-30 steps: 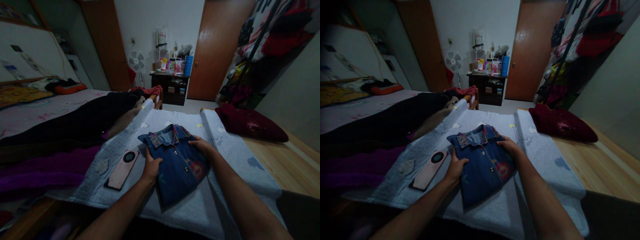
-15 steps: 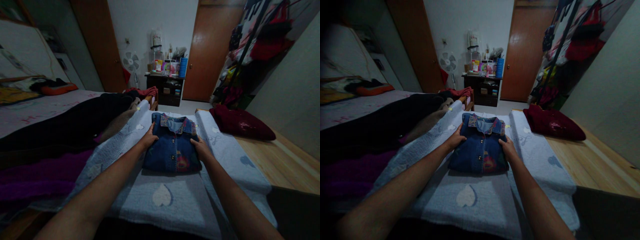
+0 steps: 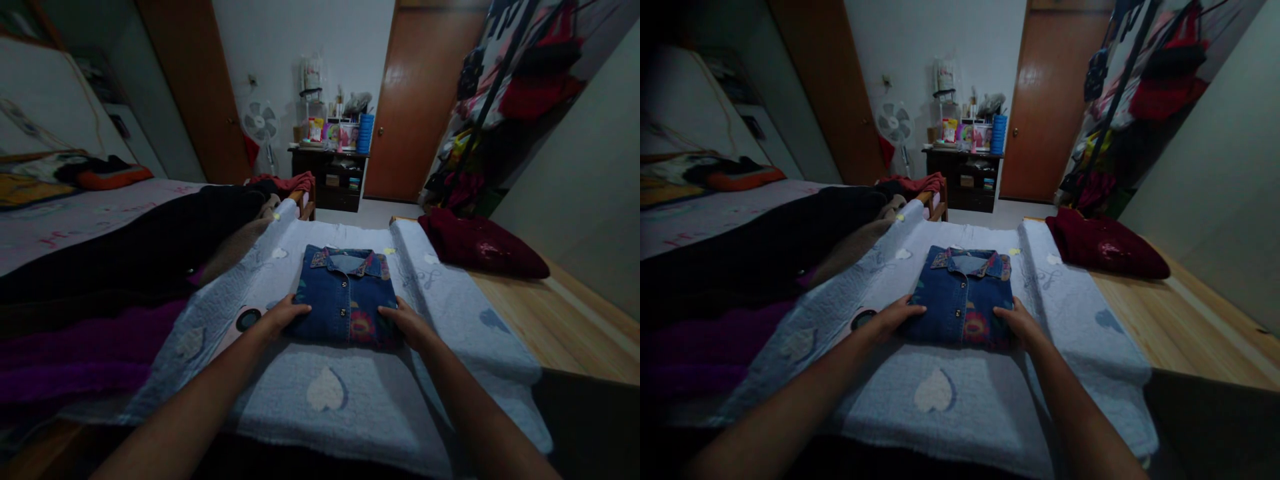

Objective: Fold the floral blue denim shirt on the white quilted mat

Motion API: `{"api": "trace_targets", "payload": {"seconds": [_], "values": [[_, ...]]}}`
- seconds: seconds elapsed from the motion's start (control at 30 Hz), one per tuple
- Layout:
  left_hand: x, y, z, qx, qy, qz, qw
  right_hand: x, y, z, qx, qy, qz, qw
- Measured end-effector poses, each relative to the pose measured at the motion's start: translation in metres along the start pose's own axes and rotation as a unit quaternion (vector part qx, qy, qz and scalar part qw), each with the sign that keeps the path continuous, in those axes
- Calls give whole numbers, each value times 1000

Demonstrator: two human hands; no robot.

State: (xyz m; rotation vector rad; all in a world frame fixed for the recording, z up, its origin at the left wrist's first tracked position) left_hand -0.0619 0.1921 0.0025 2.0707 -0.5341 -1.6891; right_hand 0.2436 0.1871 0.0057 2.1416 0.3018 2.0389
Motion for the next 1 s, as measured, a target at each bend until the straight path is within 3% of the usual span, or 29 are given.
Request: {"api": "trace_targets", "payload": {"seconds": [0.13, 0.23, 0.37, 0.57, 0.67, 0.73, 0.87, 0.93, 1.0], "values": [[0, 17, -6, -8, -80, -22, 997, 2, 14, -2, -13, -8, 7, 1000], [-11, 27, -8, 6, -56, -56, 997, 12, 21, 2, -46, -16, 37, 998], [-16, 41, -2, 27, -31, -76, 996, 20, 40, -1, -41, -20, 64, 997], [11, 52, 16, 45, -52, -49, 996, -5, 69, -7, -6, 34, 61, 998], [23, 49, 25, 47, -68, -38, 996, -15, 69, 1, 16, 140, 72, 987], [26, 44, 34, 16, -76, -29, 997, -14, 64, 12, 12, 268, 78, 960], [14, 31, 33, -26, -100, -8, 995, 18, 47, 21, -60, 497, 146, 853], [3, 23, 22, -22, -99, 0, 995, 40, 38, 1, -52, 543, 214, 811], [-10, 13, 6, -8, -90, 8, 996, 61, 27, -27, -34, 552, 272, 787]]}}
Point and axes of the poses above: each hand's wrist, its own y-axis away from the middle knuckle, its own z-axis out of the back of the hand, x = y × z, the point moved 7 cm from there along -y, towards the middle knuckle, and after that the axes turned 8 degrees about z, right-handed, at the moved point
